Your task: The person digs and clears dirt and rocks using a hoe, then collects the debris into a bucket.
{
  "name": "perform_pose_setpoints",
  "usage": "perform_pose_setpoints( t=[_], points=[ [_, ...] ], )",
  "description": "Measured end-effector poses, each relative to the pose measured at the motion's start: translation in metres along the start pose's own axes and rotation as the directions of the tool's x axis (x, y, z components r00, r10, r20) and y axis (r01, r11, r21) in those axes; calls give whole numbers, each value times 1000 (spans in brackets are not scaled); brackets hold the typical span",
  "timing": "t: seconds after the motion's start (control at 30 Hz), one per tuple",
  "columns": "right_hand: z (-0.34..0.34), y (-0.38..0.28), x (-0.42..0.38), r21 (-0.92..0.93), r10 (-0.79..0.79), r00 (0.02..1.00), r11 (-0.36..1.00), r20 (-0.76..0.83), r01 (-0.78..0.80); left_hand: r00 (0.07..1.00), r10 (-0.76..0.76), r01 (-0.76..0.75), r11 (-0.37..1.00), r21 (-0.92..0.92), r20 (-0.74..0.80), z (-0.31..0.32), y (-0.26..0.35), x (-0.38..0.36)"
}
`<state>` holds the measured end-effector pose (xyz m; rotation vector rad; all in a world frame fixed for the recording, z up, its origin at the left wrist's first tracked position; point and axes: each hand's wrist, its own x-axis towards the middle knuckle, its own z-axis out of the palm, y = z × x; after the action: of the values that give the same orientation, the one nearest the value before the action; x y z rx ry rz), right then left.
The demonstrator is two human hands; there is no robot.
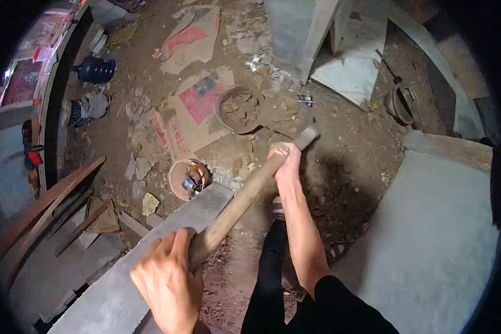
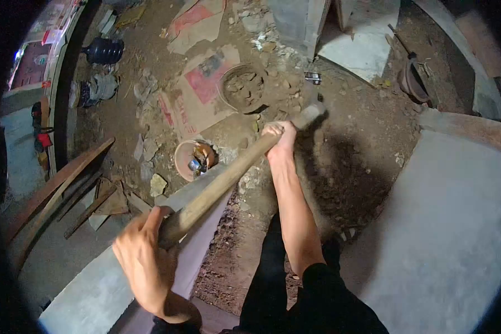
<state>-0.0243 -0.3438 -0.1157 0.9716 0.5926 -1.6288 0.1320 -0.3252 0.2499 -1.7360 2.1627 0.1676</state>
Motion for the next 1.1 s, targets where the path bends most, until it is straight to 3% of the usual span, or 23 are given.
perform_pose_setpoints(
  t=[0.03,0.07,0.13,0.17,0.2,0.27,0.47,0.53,0.6,0.67,0.73,0.8,0.83,0.9,0.93,1.03,1.1],
  points=[
    [-9,14,17,30,100,988,994,121,-104,994,-106,107,994,-19,31,26,-11,-15],
    [-19,27,32,-142,74,989,988,127,-56,976,-207,210,977,-34,59,62,-23,-31],
    [-22,48,43,-338,46,989,941,144,5,973,-215,222,972,-80,81,134,-36,-66],
    [-26,56,52,-338,56,989,941,140,-6,949,-285,308,927,-213,132,173,-38,-81],
    [-32,63,63,-472,138,981,879,135,-59,919,-344,391,856,-339,191,215,-39,-92],
    [-53,74,85,-665,214,975,737,62,-119,922,-332,388,819,-424,201,298,-45,-107],
    [-51,82,74,-816,53,998,576,-26,-52,914,-304,404,736,-543,267,425,-43,-121],
    [-61,67,70,-841,64,988,534,138,83,855,-331,498,738,-456,399,433,-35,-127],
    [-72,46,61,-837,-12,995,539,101,92,881,-284,451,744,-494,378,434,-29,-132],
    [-87,19,48,-776,-46,990,616,134,133,841,-154,425,780,-459,519,432,-23,-137],
    [-112,-28,49,-785,-139,975,579,172,221,861,-60,359,775,-520,505,425,-5,-136],
    [-150,-89,55,-840,-381,911,432,160,328,841,179,321,594,-737,510,397,30,-132],
    [-148,-119,42,-914,-465,866,240,187,326,828,206,314,600,-736,521,398,50,-139],
    [-125,-172,-3,-956,-546,825,139,145,260,841,296,223,572,-789,453,398,89,-151],
    [-117,-197,-22,-945,-545,836,232,69,229,817,349,213,559,-801,460,397,107,-155],
    [-180,-307,-29,-933,-604,796,310,-45,183,745,419,213,588,-780,519,387,162,-169],
    [-172,-340,-74,-940,-611,789,301,-62,160,709,470,171,608,-776,525,387,191,-183]
  ],
)
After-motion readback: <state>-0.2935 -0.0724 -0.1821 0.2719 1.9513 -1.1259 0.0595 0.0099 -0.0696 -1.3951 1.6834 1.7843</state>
